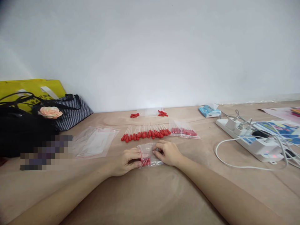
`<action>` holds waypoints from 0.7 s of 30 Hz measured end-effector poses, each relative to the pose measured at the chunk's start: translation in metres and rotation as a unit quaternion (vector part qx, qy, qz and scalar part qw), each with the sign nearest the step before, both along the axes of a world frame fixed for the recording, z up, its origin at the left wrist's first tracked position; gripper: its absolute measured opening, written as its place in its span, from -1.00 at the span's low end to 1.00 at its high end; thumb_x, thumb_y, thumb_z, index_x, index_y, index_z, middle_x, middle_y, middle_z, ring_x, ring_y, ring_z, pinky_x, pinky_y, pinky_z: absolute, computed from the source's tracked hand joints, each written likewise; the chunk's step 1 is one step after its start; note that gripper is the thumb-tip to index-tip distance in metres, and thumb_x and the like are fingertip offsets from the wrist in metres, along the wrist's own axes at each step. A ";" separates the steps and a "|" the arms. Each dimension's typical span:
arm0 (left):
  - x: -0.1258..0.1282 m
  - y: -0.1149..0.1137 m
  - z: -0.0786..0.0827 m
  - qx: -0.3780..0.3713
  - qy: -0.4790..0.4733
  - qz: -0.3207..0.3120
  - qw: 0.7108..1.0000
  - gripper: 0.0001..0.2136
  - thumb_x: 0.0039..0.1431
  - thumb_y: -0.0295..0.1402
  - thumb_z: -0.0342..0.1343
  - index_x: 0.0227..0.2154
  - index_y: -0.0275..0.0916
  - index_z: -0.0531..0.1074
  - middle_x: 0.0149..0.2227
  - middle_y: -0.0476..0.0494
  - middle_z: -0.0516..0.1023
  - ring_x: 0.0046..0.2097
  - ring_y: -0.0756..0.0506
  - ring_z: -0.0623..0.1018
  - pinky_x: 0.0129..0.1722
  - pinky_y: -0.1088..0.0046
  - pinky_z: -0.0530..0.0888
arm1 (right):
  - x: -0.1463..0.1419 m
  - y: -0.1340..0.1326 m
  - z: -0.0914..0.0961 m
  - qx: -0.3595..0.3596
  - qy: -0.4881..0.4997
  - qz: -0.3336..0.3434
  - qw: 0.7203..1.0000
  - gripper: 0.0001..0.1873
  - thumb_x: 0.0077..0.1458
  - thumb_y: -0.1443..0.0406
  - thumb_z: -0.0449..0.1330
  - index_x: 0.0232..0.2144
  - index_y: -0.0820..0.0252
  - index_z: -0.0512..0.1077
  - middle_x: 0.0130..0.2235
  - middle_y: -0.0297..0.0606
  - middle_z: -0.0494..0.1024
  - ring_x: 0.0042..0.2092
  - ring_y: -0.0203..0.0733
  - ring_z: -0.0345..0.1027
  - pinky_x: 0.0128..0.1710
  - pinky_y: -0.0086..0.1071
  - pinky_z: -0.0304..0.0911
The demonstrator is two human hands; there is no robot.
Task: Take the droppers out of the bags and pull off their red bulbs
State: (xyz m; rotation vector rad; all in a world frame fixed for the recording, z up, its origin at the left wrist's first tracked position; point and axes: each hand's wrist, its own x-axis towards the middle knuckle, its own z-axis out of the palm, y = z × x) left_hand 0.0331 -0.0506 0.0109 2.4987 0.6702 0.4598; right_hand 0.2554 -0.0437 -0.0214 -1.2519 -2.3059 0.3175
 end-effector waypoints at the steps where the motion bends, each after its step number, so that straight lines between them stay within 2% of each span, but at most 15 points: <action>1: 0.000 0.000 0.001 0.011 0.010 -0.001 1.000 -0.81 0.15 -0.31 -0.06 -0.29 -0.24 0.42 -0.37 -0.09 0.44 -0.29 -0.03 0.40 -0.25 0.48 0.34 | -0.001 0.000 0.000 0.001 -0.003 -0.006 1.000 -0.87 0.01 0.28 0.08 -0.39 0.14 0.42 -0.48 -0.35 0.39 -0.43 -0.34 0.24 -0.46 -0.49 0.01; 5: -0.001 -0.001 -0.003 0.048 0.033 0.020 0.998 -0.85 0.10 -0.34 -0.02 -0.29 -0.24 0.37 -0.40 -0.07 0.40 -0.37 -0.01 0.36 -0.35 0.49 0.32 | -0.004 0.001 -0.001 -0.006 -0.002 -0.012 1.000 -0.89 0.01 0.28 0.08 -0.41 0.16 0.39 -0.49 -0.38 0.38 -0.45 -0.35 0.21 -0.47 -0.48 -0.01; 10: 0.002 -0.007 -0.004 0.093 0.010 0.002 0.996 -0.81 0.12 -0.41 -0.09 -0.21 -0.26 0.31 -0.33 -0.15 0.39 -0.27 -0.05 0.36 -0.23 0.44 0.33 | -0.003 0.003 -0.002 -0.022 0.018 -0.007 1.000 -0.88 0.02 0.26 0.09 -0.42 0.17 0.38 -0.52 -0.39 0.36 -0.48 -0.36 0.19 -0.48 -0.49 -0.02; 15: -0.002 -0.007 0.003 0.061 0.010 -0.012 0.998 -0.85 0.12 -0.45 -0.11 -0.29 -0.27 0.34 -0.29 -0.15 0.36 -0.26 -0.03 0.36 -0.23 0.47 0.34 | -0.002 0.005 -0.002 -0.036 0.031 -0.005 0.999 -0.84 0.04 0.23 0.07 -0.45 0.19 0.38 -0.54 -0.39 0.36 -0.50 -0.37 0.17 -0.49 -0.50 -0.02; 18: -0.006 -0.003 0.004 0.036 0.013 -0.006 0.999 -0.86 0.07 -0.40 -0.02 -0.29 -0.26 0.35 -0.28 -0.13 0.36 -0.27 -0.03 0.38 -0.25 0.47 0.34 | -0.003 0.004 -0.001 -0.027 0.024 -0.012 0.999 -0.86 0.03 0.25 0.07 -0.44 0.18 0.39 -0.53 -0.38 0.37 -0.49 -0.37 0.19 -0.49 -0.49 -0.02; 21: -0.004 -0.001 0.000 0.051 0.010 0.018 0.998 -0.83 0.02 -0.31 0.07 -0.31 -0.25 0.38 -0.32 -0.11 0.39 -0.29 -0.04 0.39 -0.27 0.45 0.34 | -0.005 0.002 0.000 -0.022 0.014 -0.026 0.999 -0.86 0.03 0.24 0.07 -0.42 0.16 0.39 -0.52 -0.38 0.39 -0.48 -0.36 0.20 -0.49 -0.49 -0.04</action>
